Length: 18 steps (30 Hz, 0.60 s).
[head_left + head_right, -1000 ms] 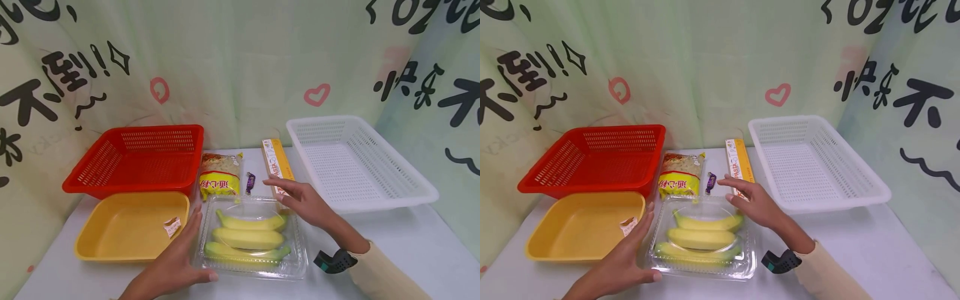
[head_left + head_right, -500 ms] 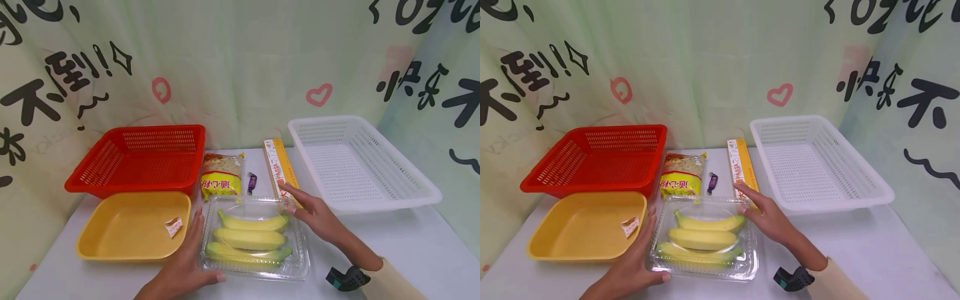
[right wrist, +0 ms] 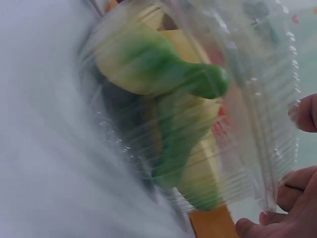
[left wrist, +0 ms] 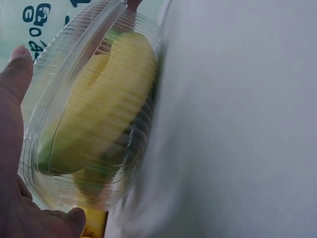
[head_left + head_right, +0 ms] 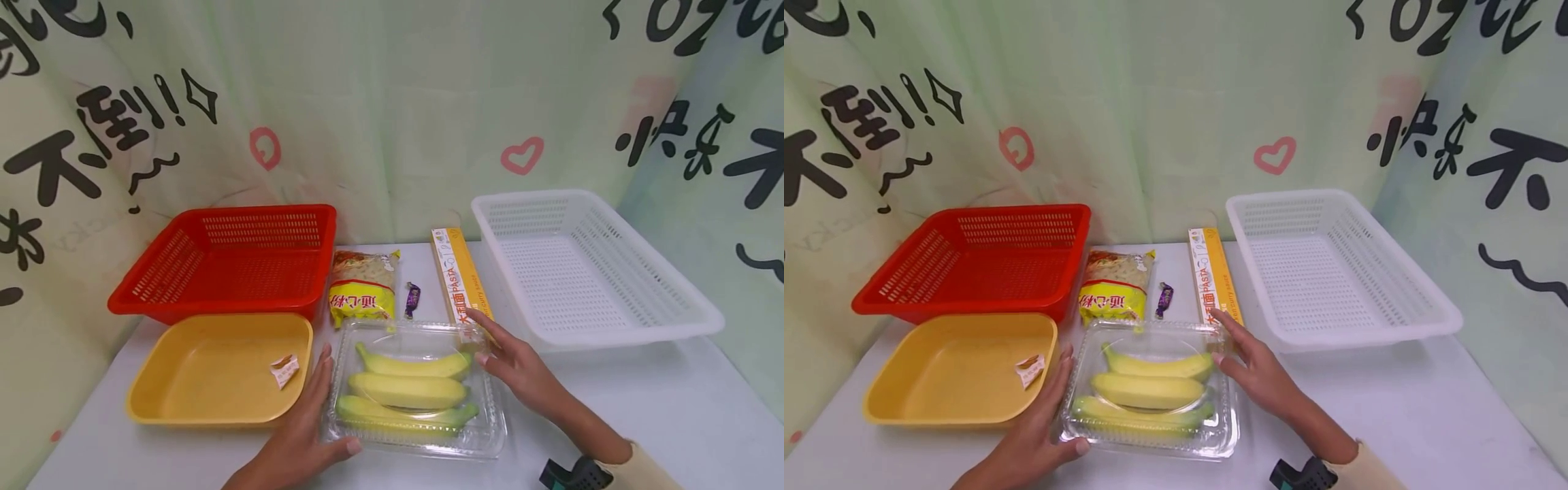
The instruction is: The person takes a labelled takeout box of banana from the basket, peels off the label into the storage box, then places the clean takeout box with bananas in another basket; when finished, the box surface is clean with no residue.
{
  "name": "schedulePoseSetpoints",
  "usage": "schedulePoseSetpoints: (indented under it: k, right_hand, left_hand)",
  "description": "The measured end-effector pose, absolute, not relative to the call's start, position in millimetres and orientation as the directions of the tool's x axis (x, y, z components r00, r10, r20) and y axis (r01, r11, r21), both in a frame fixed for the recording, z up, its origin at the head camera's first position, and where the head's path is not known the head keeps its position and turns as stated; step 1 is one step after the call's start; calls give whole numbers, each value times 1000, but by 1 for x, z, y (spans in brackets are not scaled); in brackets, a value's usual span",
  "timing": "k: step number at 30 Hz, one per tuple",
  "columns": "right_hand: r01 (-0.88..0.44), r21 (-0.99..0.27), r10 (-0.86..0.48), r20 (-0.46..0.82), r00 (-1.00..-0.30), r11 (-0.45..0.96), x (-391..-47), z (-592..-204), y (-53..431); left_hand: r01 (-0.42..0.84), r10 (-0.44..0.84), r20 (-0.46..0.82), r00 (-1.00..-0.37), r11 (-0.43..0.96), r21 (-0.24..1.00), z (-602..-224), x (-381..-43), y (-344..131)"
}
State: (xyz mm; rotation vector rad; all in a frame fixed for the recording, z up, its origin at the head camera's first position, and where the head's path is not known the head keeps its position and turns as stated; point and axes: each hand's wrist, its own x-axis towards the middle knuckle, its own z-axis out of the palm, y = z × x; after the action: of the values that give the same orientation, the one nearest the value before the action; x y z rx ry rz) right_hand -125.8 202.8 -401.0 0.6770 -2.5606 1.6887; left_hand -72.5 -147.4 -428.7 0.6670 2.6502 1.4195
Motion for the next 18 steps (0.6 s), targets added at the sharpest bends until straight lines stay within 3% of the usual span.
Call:
schedulePoseSetpoints:
  k: [12,18]
  right_hand:
    - [-338,-898,-362,227,-904,282,-129,-409,198]
    - [-298,-916,-353,194,-915,269,-129,-406,195]
  left_hand:
    - [275,341,129,-931,424,863,-431,-73,-138]
    - [334,348,217,-912,324,885,-429,-71,-140]
